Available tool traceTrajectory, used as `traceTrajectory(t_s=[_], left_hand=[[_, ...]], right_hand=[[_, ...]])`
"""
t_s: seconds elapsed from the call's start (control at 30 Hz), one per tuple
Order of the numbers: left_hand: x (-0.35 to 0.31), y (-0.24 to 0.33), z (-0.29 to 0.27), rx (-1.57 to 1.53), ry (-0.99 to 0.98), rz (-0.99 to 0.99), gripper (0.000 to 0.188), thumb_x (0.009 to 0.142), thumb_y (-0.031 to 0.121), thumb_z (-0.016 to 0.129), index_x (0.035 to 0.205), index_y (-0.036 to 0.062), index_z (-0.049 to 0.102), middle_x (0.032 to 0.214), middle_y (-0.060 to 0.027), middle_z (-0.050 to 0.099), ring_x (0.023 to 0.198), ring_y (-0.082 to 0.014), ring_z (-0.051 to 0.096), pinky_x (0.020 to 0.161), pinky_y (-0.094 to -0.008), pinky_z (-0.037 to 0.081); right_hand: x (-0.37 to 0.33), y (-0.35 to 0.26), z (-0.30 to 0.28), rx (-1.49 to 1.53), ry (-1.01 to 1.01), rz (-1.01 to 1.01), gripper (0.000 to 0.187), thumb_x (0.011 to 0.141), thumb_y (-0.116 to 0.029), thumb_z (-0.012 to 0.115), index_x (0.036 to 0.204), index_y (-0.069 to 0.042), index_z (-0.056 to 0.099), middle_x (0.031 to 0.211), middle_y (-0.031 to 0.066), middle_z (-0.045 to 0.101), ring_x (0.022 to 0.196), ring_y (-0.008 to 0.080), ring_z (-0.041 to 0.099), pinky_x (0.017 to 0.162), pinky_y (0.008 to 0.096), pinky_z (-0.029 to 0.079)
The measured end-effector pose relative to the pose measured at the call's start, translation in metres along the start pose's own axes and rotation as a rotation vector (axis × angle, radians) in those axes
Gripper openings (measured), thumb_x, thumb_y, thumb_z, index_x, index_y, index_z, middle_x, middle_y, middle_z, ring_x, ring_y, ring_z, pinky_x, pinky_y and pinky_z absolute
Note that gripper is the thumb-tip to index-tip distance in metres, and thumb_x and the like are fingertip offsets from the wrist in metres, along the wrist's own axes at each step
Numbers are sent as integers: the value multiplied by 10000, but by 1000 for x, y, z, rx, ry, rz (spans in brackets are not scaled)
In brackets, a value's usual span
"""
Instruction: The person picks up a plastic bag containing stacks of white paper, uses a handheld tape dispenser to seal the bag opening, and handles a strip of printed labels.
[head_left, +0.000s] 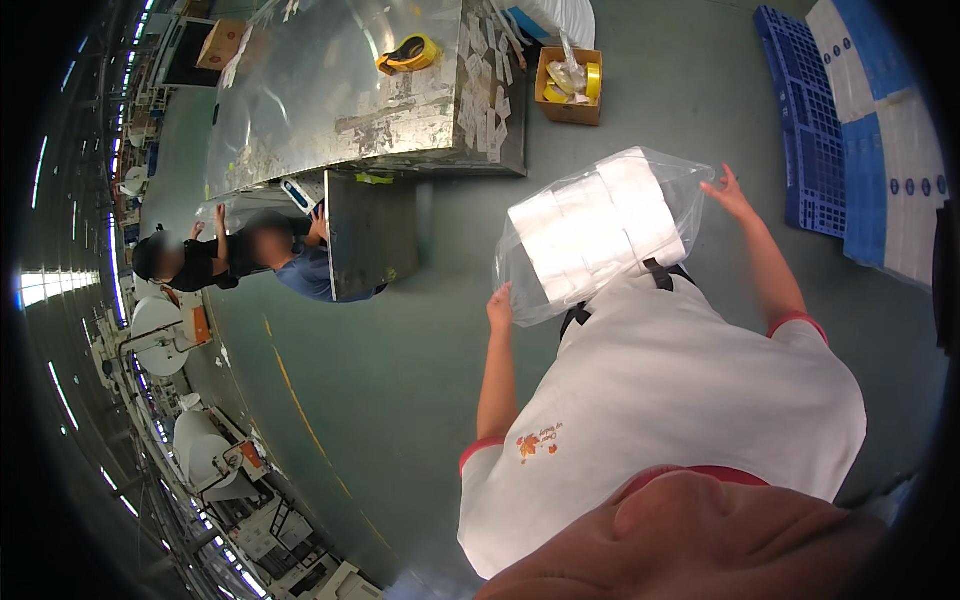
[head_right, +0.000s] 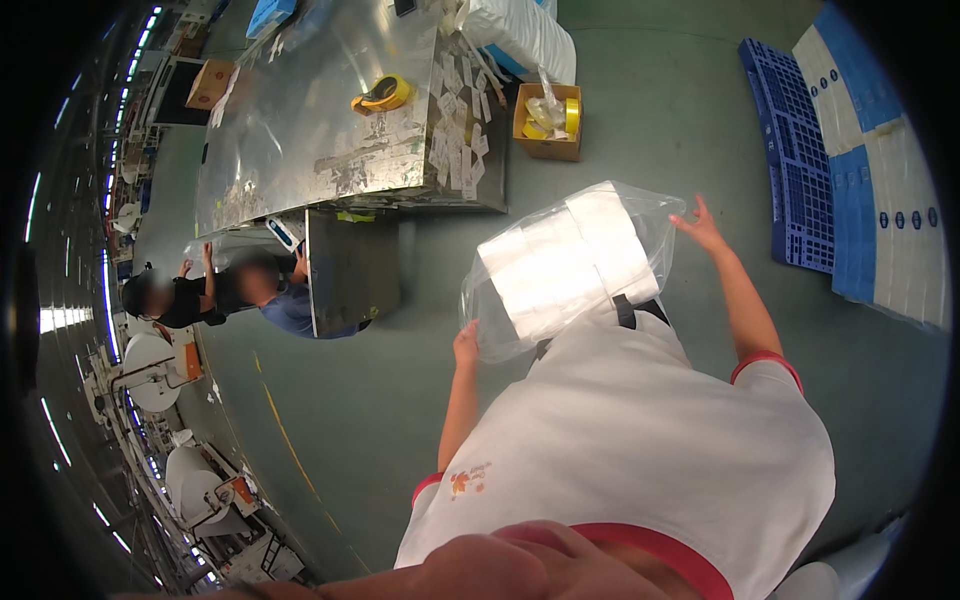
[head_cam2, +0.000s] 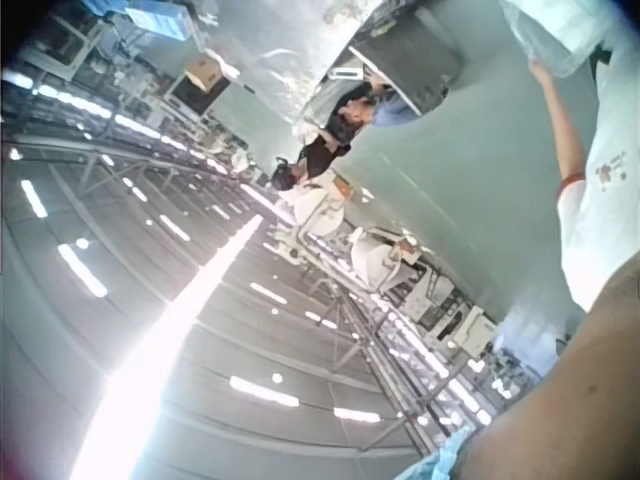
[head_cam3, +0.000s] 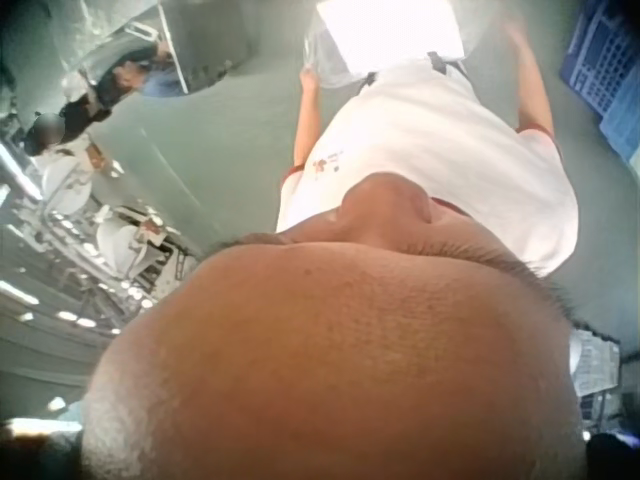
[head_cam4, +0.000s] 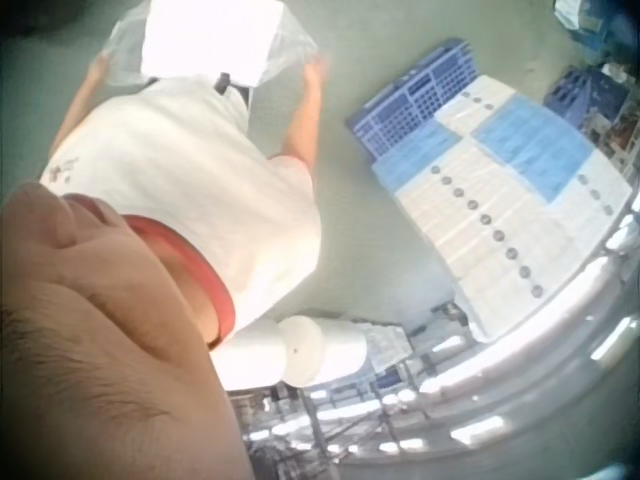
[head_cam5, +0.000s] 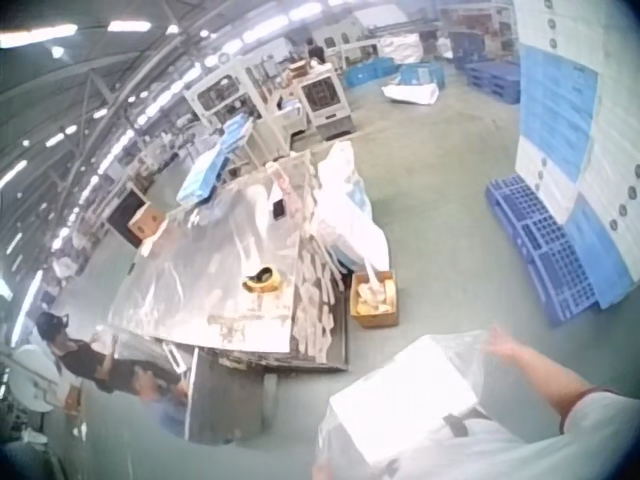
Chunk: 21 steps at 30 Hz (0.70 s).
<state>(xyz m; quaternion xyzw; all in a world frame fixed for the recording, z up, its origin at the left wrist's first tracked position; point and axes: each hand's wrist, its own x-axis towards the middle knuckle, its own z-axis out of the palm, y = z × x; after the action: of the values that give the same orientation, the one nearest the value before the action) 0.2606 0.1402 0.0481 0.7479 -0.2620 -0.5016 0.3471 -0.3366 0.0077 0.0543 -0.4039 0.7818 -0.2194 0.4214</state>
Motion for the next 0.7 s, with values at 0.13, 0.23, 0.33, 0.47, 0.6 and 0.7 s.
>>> traceTrajectory(t_s=[0.13,0.23,0.33,0.47,0.6,0.7], left_hand=[[15,35,18,64,21,-110,348,837,325,625,992,14,640,726,29,572,565,-22,425,500,-174,329],[21,46,23,35,80,-65,349,830,339,632,990,29,633,673,45,545,527,-24,411,455,-185,304],[25,40,29,-37,132,-66,310,860,316,590,996,39,625,602,64,494,469,-27,378,406,-201,273],[1,38,62,-379,116,-151,277,906,264,513,1048,44,604,550,76,444,421,-34,336,372,-219,255],[-23,57,95,-409,213,-128,291,907,208,502,1080,-15,570,779,-28,597,636,-115,543,559,-266,448],[-44,73,122,-379,230,-124,316,896,193,518,1087,-55,554,963,-101,614,832,-182,587,742,-308,478]], right_hand=[[14,26,58,-132,-222,-97,1034,663,-581,677,1410,-68,179,1435,236,161,1316,316,224,1047,386,255],[47,16,97,298,-162,-75,803,789,-507,563,1356,-51,224,1409,203,228,1312,308,221,1064,386,226],[61,-31,128,878,-184,-58,448,895,-365,422,1193,-33,378,1318,164,378,1249,296,317,1053,380,245],[67,-50,141,1607,-266,92,258,965,-243,305,917,-51,470,943,94,530,963,253,473,988,372,320],[66,-39,132,1832,-107,463,240,931,-154,297,748,-78,433,526,-6,280,458,151,285,826,352,419],[62,-27,100,1596,12,543,219,909,-130,302,736,-74,424,501,-15,241,410,134,218,780,345,432]])
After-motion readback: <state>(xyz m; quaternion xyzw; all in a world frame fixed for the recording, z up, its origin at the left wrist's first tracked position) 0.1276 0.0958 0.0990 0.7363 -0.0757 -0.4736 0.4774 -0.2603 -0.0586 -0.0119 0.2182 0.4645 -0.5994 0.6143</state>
